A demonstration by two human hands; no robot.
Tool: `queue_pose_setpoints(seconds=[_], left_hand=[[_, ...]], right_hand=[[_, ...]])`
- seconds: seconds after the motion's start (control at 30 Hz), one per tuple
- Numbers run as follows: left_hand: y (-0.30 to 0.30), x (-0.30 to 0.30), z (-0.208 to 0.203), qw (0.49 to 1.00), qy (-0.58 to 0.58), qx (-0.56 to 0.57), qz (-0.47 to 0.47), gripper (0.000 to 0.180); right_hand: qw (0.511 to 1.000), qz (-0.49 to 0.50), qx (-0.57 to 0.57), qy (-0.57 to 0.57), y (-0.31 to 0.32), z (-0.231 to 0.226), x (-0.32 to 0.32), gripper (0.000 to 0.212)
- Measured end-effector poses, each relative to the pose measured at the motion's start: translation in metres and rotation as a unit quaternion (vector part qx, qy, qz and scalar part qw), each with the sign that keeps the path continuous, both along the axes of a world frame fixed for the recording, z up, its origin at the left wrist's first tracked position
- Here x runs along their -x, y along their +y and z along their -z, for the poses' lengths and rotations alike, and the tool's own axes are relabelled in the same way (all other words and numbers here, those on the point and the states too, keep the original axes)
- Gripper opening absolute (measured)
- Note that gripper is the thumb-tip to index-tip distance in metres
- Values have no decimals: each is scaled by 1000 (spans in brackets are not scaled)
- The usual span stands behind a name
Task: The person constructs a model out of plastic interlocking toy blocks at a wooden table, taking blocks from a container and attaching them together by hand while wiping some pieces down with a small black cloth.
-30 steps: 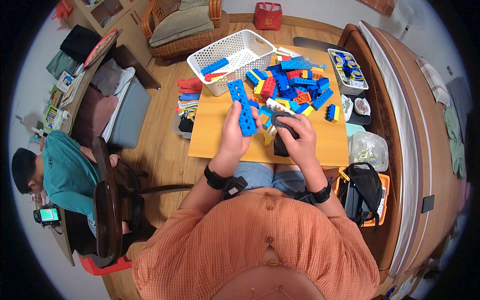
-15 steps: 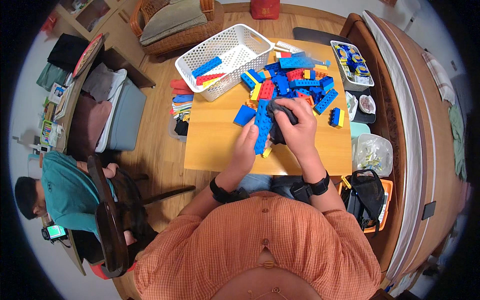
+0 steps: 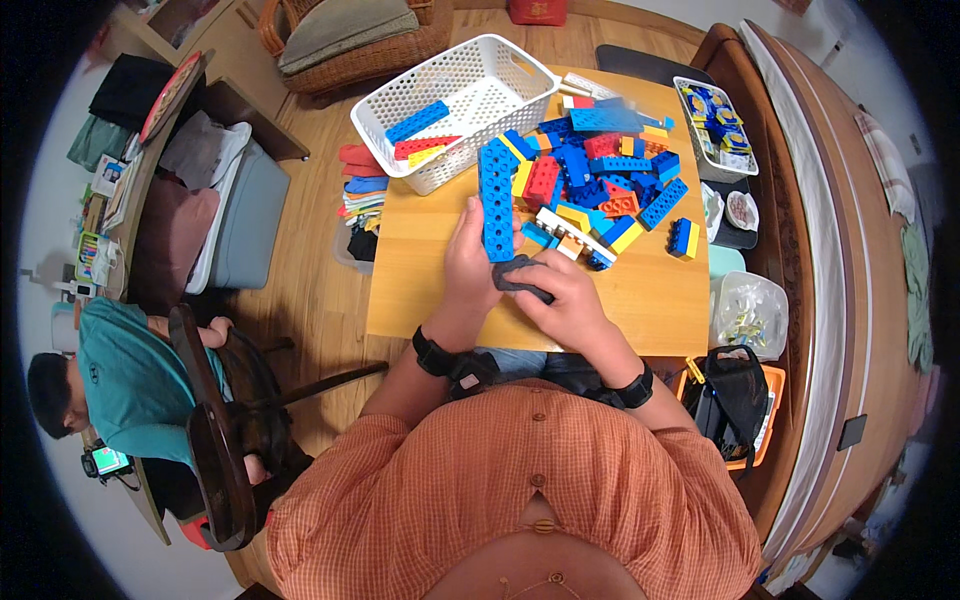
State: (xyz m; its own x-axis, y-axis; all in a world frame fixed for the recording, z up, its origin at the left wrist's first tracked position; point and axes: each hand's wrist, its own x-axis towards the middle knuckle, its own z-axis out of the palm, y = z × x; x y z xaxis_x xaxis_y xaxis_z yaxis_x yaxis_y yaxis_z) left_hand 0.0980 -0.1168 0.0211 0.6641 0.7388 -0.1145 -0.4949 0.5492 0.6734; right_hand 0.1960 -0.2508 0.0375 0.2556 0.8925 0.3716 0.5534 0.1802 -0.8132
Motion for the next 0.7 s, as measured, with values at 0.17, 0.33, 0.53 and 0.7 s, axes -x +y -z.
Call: queue_pose_setpoints(seconds=[0.17, 0.33, 0.53, 0.7], left_hand=[[-5, 2, -11, 997, -4, -73, 6, 36], [-29, 6, 3, 996, 75, -43, 20, 37], [-24, 34, -16, 955, 104, -102, 257, 46], [14, 31, -30, 962, 147, -165, 159, 45]], right_hand=[[993, 68, -66, 77, -6, 0, -8, 22], [988, 101, -109, 50, 3, -13, -15, 20], [938, 93, -57, 330, -4, -24, -45, 17], [951, 40, 1, 305, -28, -17, -58, 20]])
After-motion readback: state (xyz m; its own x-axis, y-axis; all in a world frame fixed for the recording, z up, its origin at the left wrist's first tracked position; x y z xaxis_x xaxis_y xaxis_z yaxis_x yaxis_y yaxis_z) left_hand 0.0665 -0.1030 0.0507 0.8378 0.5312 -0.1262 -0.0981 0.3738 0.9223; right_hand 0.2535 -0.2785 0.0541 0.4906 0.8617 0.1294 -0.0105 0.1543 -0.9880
